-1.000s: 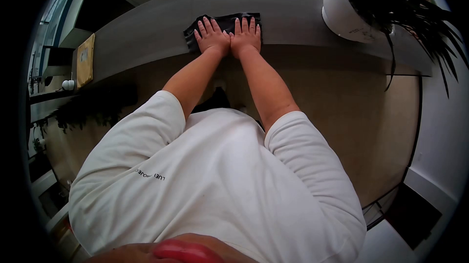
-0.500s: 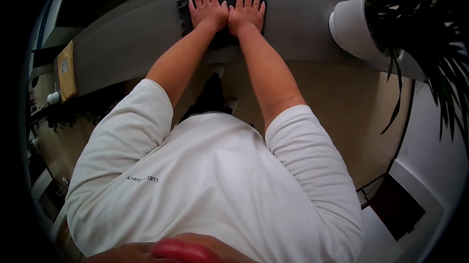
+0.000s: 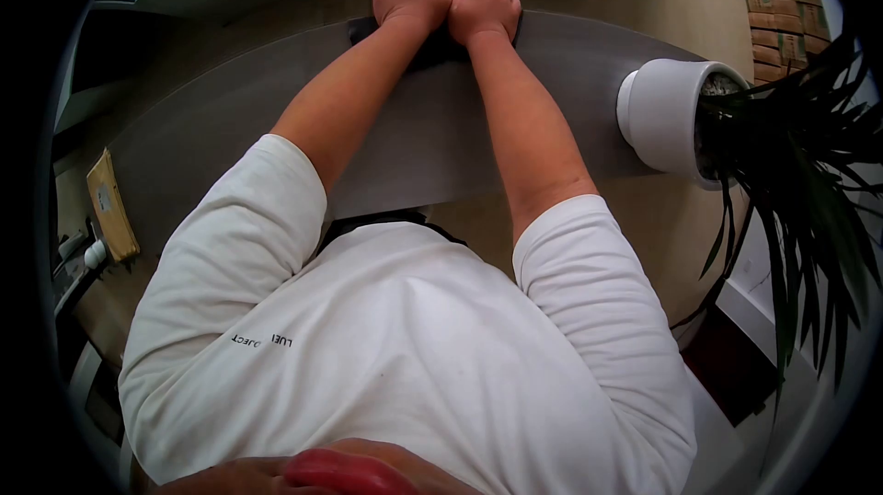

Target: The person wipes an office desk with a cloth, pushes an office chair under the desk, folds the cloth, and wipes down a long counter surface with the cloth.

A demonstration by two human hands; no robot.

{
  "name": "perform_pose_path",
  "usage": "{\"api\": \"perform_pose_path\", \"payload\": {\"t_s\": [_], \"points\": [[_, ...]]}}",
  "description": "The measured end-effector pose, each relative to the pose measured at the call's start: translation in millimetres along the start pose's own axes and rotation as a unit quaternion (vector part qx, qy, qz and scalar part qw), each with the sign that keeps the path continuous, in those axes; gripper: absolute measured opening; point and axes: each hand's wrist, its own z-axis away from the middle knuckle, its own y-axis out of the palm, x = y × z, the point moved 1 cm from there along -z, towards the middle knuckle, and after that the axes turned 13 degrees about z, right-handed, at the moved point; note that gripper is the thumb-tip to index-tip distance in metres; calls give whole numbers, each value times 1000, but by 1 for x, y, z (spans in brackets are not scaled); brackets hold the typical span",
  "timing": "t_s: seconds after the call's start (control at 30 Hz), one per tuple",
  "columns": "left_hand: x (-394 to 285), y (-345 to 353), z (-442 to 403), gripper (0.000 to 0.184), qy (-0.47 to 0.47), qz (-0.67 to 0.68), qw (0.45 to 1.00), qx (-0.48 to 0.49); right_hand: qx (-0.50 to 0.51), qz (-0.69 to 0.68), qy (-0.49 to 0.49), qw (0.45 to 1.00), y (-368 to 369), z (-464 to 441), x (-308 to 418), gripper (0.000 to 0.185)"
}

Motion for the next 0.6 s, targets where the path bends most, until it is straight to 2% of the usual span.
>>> {"api": "perform_pose_path", "payload": {"t_s": [0.1,0.13,0.23,0.37,0.43,0.53,0.6], "points": [[-15,26,-37,83,48,30,998,-26,-74,-42,-43,995,18,-43,-22,53],[-19,38,-47,81,75,19,996,-40,-154,-86,-87,980,14,-53,-34,39],[-25,69,-69,79,137,9,987,-80,-249,-109,-144,951,13,-68,-49,29],[-20,69,-59,77,178,-3,977,-119,-282,-85,-130,947,17,-54,-48,29],[-21,59,-43,77,223,-25,968,-116,-253,-78,-102,959,10,-31,-49,31],[-16,49,8,80,200,-33,975,-87,-256,-60,-101,960,20,15,-67,36],[-14,45,49,82,195,-39,977,-75,-206,-14,-89,975,14,56,-75,48]]}}
